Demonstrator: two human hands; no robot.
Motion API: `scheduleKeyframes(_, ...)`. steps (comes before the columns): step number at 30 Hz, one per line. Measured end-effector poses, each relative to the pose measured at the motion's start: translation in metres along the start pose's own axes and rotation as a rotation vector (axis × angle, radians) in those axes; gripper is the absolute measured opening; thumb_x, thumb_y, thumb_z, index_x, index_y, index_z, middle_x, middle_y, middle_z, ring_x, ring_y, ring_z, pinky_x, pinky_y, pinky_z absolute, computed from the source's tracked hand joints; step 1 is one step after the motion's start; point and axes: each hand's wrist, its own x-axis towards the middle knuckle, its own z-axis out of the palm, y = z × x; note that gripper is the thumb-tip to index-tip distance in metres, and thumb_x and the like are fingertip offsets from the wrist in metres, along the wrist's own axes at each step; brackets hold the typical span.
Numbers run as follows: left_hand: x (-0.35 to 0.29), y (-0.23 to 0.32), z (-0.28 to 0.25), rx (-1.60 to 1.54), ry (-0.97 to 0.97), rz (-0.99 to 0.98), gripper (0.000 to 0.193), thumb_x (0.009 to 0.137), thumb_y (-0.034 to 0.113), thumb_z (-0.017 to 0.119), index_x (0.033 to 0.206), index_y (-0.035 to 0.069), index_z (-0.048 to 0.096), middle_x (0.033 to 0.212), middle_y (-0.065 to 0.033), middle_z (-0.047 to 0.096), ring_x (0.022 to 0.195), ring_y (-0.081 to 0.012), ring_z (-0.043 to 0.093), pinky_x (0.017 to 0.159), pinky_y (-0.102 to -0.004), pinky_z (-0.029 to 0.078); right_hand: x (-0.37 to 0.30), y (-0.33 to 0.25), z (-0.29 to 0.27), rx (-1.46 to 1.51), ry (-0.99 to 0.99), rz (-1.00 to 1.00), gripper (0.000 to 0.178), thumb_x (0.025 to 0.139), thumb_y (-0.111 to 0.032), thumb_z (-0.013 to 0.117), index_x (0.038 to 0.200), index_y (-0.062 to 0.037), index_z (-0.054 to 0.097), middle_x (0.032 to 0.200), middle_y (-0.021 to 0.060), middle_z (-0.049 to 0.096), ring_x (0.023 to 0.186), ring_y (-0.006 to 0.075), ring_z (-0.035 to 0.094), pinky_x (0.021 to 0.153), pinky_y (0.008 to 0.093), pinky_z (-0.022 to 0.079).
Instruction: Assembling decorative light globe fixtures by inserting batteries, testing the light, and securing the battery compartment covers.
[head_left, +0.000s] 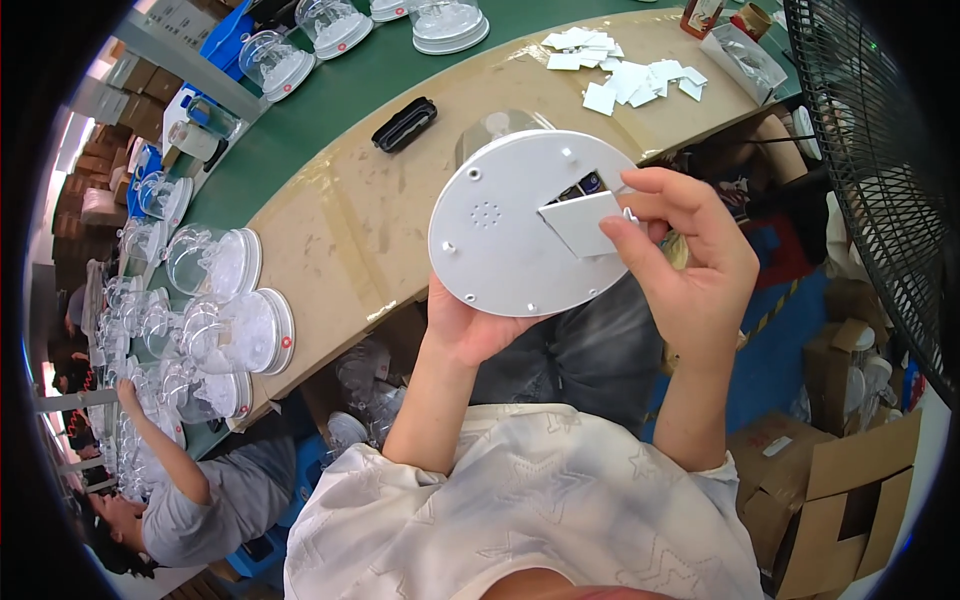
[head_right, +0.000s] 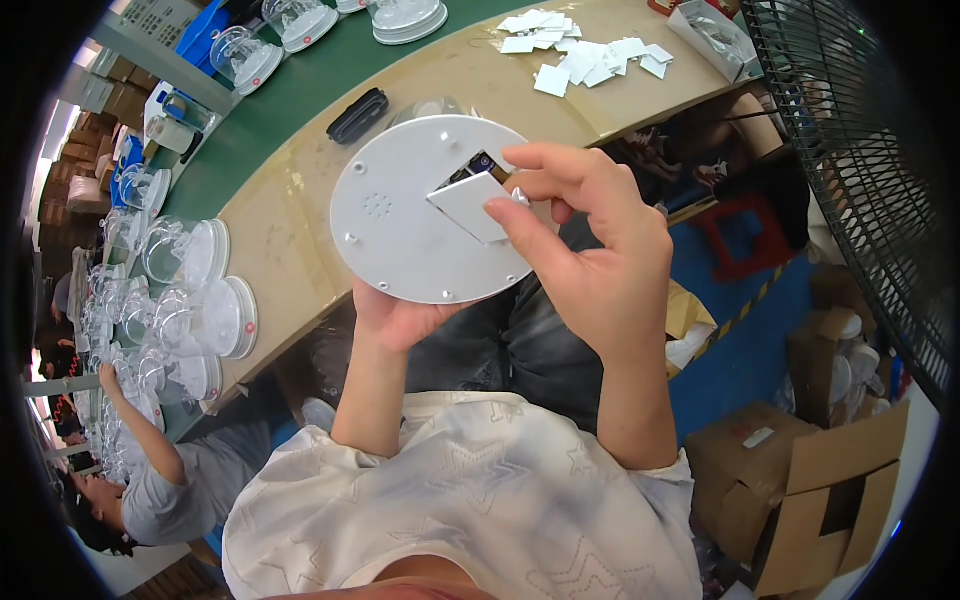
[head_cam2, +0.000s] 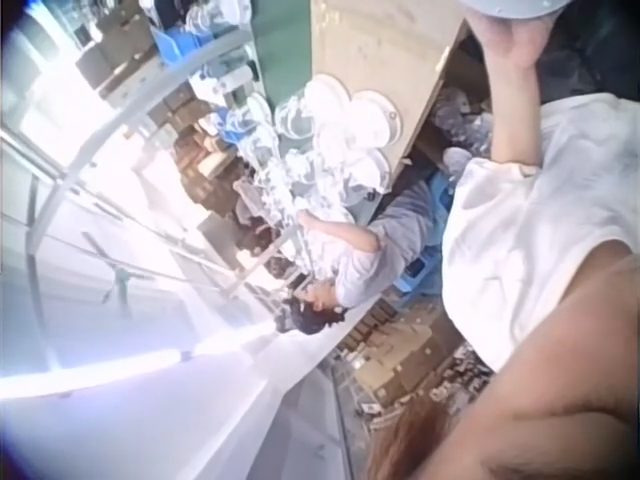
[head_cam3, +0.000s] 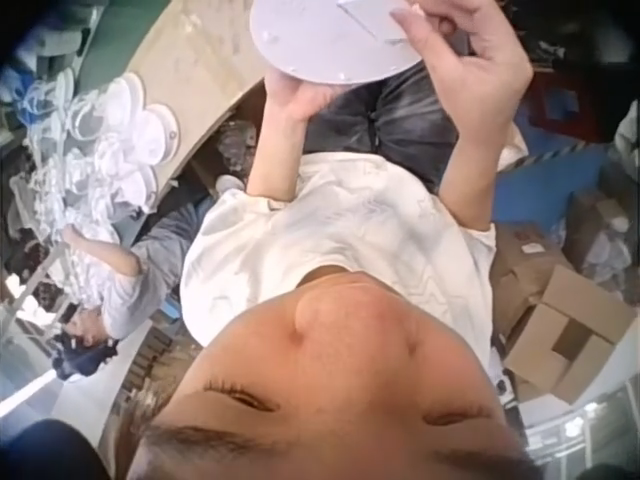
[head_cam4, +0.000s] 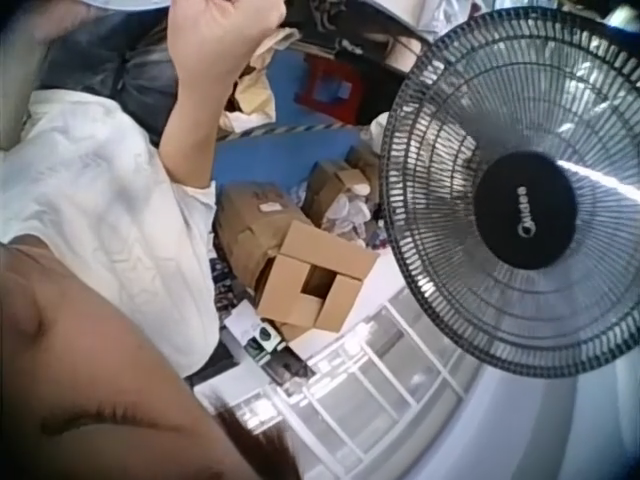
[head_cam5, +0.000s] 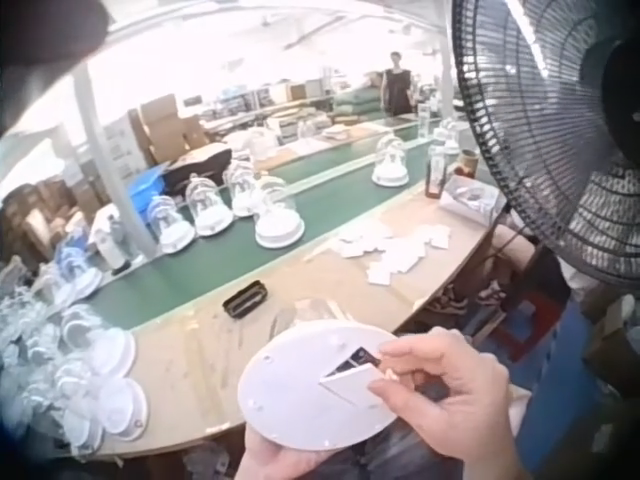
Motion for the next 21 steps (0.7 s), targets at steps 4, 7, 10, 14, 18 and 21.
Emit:
scheduleKeyframes(4,0.004,-0.001,0.003,0.014,-0.020,0.013,0.079,0.093,0.066,0.040,0.151,0.013,0.027,0.153,-0.0165,0.030,0.137,-0.0391,0.036,0.106,-0.0577,0.039,0.001,0.012,-0.006,0.045,-0.020,0.019,0.018,0.076,0.008,0.074,0.093,0.0032,0.069,0.084,0.0016,0.063,0.076,0.0075,0.053,0.069,0.0200,0.042)
scheduleKeyframes(7,0.005,-0.001,0.006,0.017,-0.027,0.007,0.081,0.093,0.068,0.037,0.151,0.013,0.026,0.153,-0.0163,0.029,0.137,-0.0389,0.036,0.106,-0.0578,0.039,0.001,0.016,-0.008,0.053,-0.050,-0.005,0.017,0.076,0.009,0.074,0.092,0.0030,0.069,0.084,0.0024,0.063,0.076,0.0086,0.053,0.070,0.0206,0.042)
scheduleKeyframes(10,0.007,-0.002,0.008,0.012,-0.028,0.011,0.081,0.093,0.068,0.037,0.151,0.013,0.026,0.153,-0.0163,0.029,0.137,-0.0393,0.036,0.106,-0.0582,0.038,0.003,0.021,-0.005,0.068,-0.034,-0.080,0.019,0.075,0.009,0.074,0.092,0.0027,0.069,0.086,0.0037,0.062,0.079,0.0111,0.053,0.073,0.0225,0.043)
scheduleKeyframes(14,0.005,-0.002,0.002,0.039,-0.035,0.006,0.081,0.092,0.068,0.037,0.151,0.015,0.026,0.154,-0.0150,0.029,0.137,-0.0395,0.035,0.106,-0.0583,0.038,0.005,0.018,-0.008,-0.126,0.019,-0.203,0.020,0.072,0.011,0.074,0.090,0.0018,0.069,0.098,0.0062,0.057,0.090,0.0153,0.051,0.083,0.0259,0.041)
scheduleKeyframes(18,0.002,-0.002,-0.003,-0.025,-0.040,-0.030,0.081,0.091,0.071,0.037,0.151,0.017,0.028,0.153,-0.0123,0.031,0.137,-0.0375,0.036,0.104,-0.0567,0.039,-0.003,0.039,-0.006,0.140,-0.015,-0.144,0.022,0.072,0.010,0.075,0.091,-0.0001,0.070,0.106,0.0066,0.052,0.096,0.0153,0.048,0.087,0.0260,0.039)
scheduleKeyframes(21,0.002,-0.003,-0.009,-0.073,-0.059,-0.042,0.083,0.090,0.074,0.036,0.150,0.018,0.030,0.152,-0.0113,0.033,0.136,-0.0350,0.038,0.104,-0.0544,0.040,-0.004,0.043,-0.005,0.344,-0.024,-0.137,0.030,0.073,0.008,0.076,0.101,-0.0006,0.070,0.099,0.0052,0.053,0.092,0.0131,0.048,0.084,0.0247,0.040)
